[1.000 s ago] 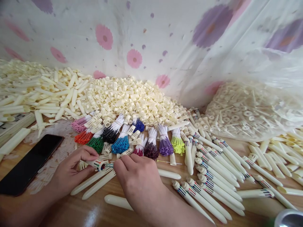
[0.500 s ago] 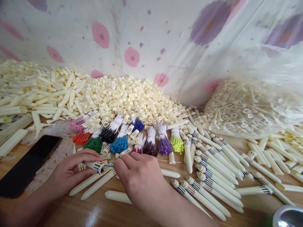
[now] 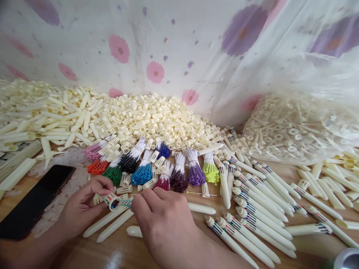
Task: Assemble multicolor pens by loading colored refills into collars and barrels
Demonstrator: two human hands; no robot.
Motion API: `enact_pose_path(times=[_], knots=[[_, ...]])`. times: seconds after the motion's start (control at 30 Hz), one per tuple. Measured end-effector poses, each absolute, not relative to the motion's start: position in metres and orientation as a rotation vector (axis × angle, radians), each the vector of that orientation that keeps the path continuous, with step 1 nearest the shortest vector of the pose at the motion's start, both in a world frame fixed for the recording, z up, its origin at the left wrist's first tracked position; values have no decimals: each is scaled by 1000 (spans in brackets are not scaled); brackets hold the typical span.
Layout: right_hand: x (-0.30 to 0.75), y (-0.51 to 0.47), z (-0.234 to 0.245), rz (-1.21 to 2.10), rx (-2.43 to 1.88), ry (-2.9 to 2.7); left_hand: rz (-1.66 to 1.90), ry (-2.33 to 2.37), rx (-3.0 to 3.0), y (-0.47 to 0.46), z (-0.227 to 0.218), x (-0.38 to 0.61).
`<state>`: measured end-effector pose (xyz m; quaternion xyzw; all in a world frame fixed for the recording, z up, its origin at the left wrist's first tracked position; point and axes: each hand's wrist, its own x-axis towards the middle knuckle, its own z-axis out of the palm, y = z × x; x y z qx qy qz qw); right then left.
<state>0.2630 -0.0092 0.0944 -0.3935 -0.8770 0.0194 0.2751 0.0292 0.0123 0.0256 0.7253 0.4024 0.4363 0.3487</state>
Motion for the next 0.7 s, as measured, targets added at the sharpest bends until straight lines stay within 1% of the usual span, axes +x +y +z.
enact_pose_path(times=[0.4,0.7], knots=[[261,-8,96,1,-1060,-2459,999,1096,1983,11,30,32],[265,-7,97,-8,-1013,-2510,993,1118,1924,13,33,30]])
